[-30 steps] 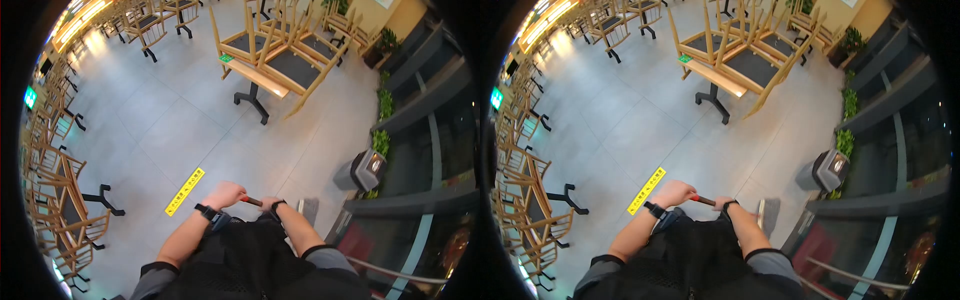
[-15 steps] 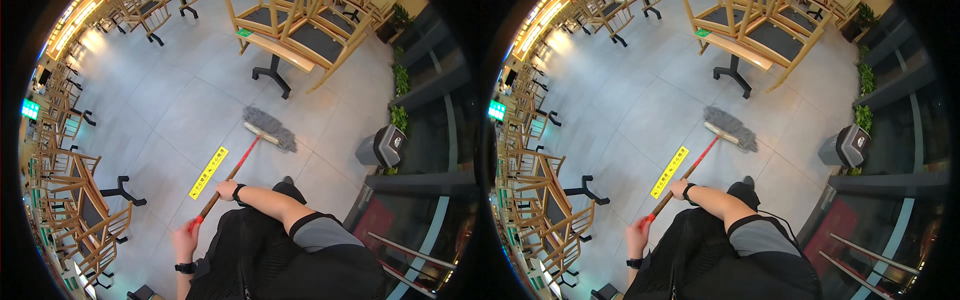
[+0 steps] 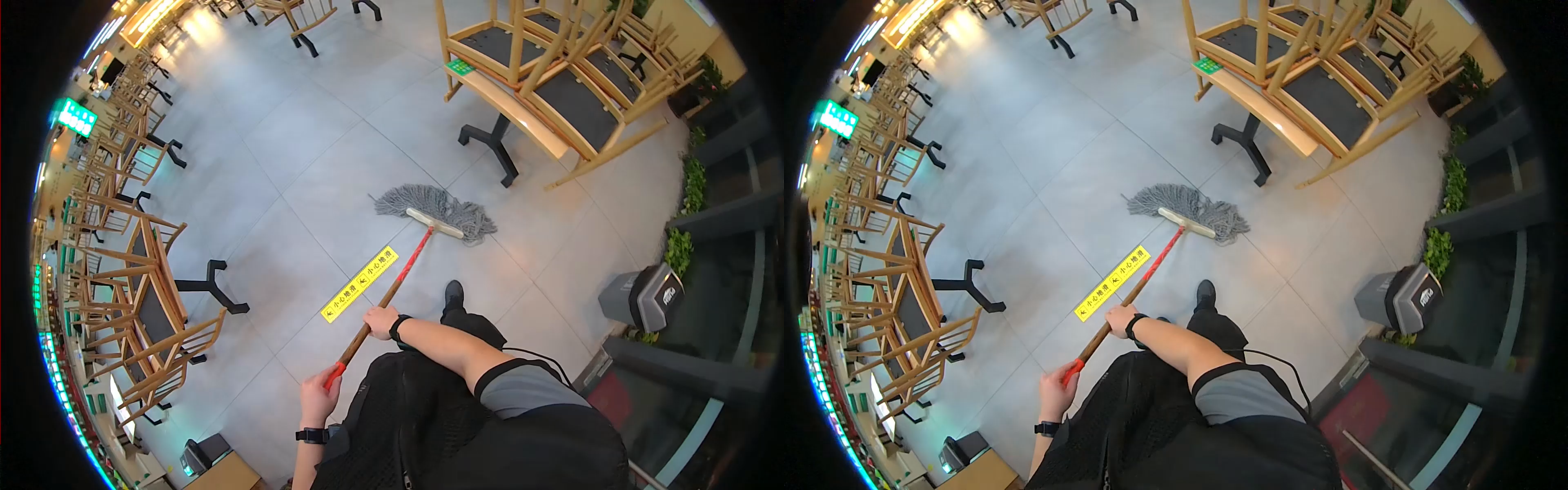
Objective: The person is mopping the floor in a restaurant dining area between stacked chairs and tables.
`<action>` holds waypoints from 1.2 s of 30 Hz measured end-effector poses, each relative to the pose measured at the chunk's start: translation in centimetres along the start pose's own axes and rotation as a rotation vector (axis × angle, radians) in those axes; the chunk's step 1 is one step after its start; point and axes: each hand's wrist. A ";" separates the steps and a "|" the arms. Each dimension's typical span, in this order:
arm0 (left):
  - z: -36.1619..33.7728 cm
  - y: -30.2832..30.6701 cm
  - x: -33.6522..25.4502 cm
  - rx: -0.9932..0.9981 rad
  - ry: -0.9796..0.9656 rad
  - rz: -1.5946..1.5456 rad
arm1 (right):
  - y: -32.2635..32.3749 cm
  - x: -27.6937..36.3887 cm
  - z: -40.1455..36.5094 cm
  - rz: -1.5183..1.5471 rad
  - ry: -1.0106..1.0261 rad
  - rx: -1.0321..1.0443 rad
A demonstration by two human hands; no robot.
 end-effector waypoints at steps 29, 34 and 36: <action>34.3 -4.4 -10.5 0.251 -0.398 0.246 | 16.7 -25.1 5.0 0.369 -0.264 -0.570; 34.8 0.7 -1.6 0.219 -0.344 0.198 | 17.5 -19.5 9.3 0.499 -0.221 -0.406; 35.0 3.6 1.7 0.257 -0.367 0.222 | 17.6 -16.9 10.6 0.457 -0.149 -0.458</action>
Point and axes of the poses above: each hand's wrist, its own z-axis towards the middle knuckle, its own y-axis out of the back of the hand, x = y × z, and after that the axes turned 15 degrees about -y, right-handed
